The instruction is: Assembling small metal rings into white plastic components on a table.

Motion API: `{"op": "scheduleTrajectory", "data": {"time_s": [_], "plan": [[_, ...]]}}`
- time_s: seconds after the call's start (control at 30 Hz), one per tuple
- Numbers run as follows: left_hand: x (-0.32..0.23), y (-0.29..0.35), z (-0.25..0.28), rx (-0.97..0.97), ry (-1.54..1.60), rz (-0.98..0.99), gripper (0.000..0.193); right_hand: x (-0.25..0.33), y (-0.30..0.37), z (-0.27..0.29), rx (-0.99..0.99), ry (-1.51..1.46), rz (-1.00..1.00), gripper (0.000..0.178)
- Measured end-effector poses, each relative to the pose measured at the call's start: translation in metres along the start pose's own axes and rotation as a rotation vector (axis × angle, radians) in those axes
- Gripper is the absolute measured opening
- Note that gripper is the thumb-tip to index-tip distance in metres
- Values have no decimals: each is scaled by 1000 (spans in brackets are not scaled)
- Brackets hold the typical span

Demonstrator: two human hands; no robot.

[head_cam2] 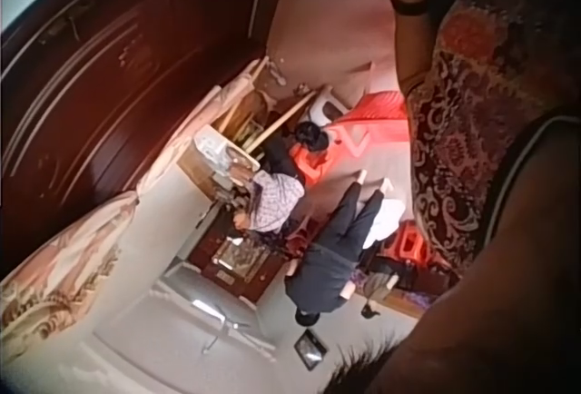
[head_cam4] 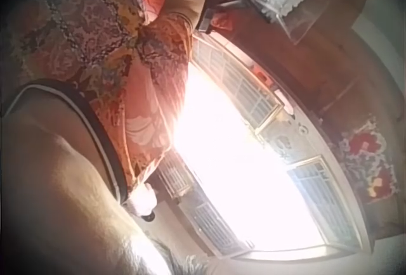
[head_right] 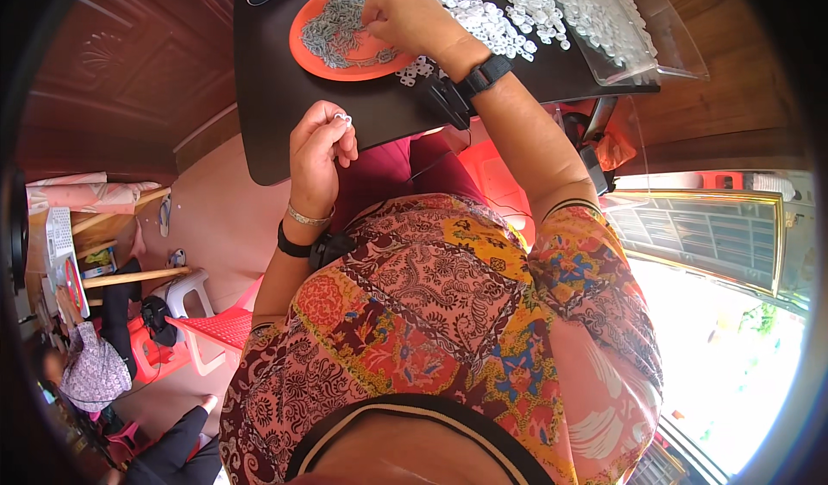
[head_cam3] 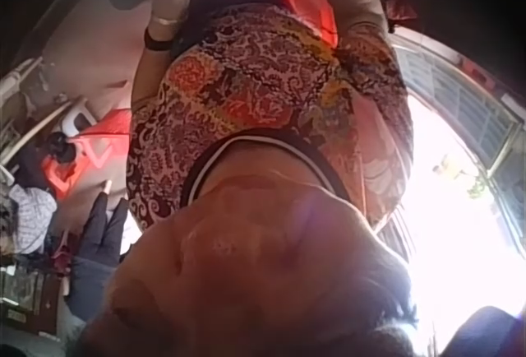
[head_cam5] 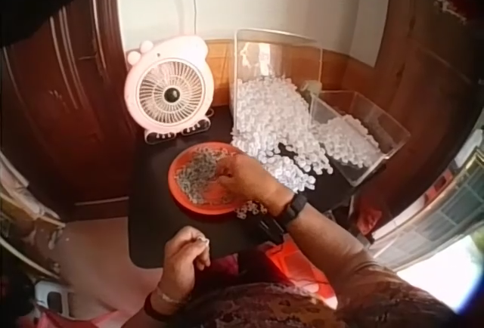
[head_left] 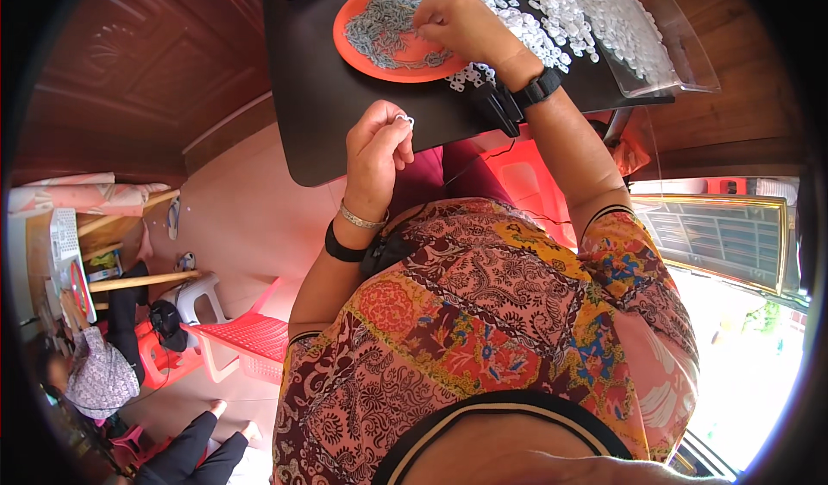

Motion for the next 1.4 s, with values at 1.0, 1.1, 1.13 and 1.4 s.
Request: {"op": "scheduleTrajectory", "data": {"time_s": [1.0, 1.1, 1.13, 1.4], "plan": [[0, 0, 3, 1, -4, 4, 15, 17, -25, -23, 351, 311, 155, 24], [0, -1, 4, 3, -5, 1, 14, 7, -19, -14, 311, 158, 88, 23], [0, -1, 3, 4, -8, 3, 14, 2, -15, -15, 215, 4, 86, 20], [-1, -1, 1, -4, -18, 1, 15, -5, 0, -4, 152, -484, -83, 15]]}}
Point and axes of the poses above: each hand's wrist, its own y-axis away from the middle knuckle, its own z-axis out of the back of the hand, x = y × z, the point moved 1 cm from there along -y, towards the middle knuckle, and after that the axes turned 15 degrees about z, right-handed, at the moved point
